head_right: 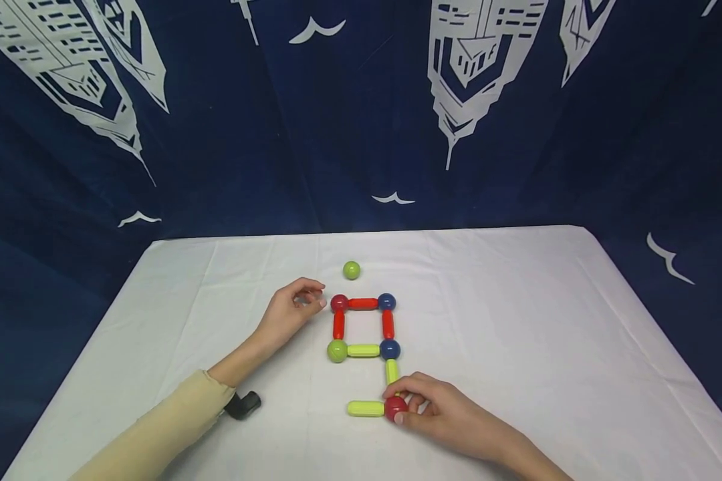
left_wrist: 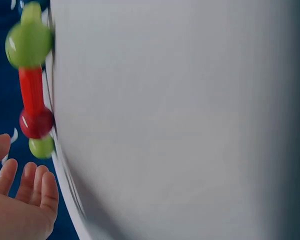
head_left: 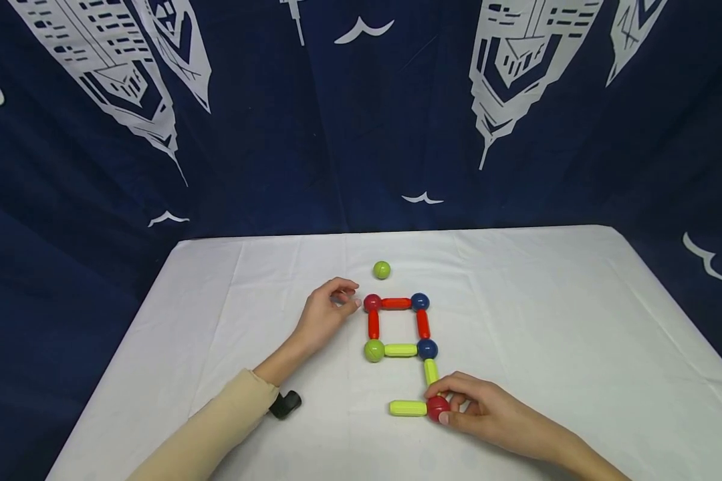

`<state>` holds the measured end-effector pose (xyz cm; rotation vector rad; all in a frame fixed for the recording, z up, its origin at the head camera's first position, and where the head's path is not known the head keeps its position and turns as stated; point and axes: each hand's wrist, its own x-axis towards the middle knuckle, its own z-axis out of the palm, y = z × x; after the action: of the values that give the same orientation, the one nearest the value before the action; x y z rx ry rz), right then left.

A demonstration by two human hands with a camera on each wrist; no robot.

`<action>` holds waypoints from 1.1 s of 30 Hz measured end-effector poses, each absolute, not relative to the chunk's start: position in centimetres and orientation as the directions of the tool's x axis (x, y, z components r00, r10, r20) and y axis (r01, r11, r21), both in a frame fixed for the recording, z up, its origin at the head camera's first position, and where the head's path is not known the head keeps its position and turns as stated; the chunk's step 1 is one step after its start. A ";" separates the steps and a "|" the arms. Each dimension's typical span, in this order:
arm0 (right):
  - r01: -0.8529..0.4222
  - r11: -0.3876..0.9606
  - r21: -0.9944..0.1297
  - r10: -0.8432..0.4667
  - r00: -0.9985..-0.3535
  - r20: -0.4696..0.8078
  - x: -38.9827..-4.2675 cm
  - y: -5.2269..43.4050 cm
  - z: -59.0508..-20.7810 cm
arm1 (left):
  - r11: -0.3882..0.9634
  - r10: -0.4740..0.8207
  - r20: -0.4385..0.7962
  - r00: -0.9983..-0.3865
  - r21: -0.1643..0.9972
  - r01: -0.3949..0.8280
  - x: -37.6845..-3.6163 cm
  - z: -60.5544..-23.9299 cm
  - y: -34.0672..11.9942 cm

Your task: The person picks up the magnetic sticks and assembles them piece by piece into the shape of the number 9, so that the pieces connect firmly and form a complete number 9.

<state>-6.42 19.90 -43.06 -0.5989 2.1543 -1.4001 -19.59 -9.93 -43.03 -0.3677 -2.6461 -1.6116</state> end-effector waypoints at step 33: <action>-0.080 0.388 -0.918 -0.593 -0.784 -0.183 -6.3 19.9 -43.2 | 0.351 0.197 0.131 -0.972 0.916 0.195 -25.1 -42.9 -7.4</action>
<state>-6.33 19.90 -43.20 -0.5762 2.1614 -1.3903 -25.05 -7.41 -42.92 -0.3750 -2.5836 -1.7506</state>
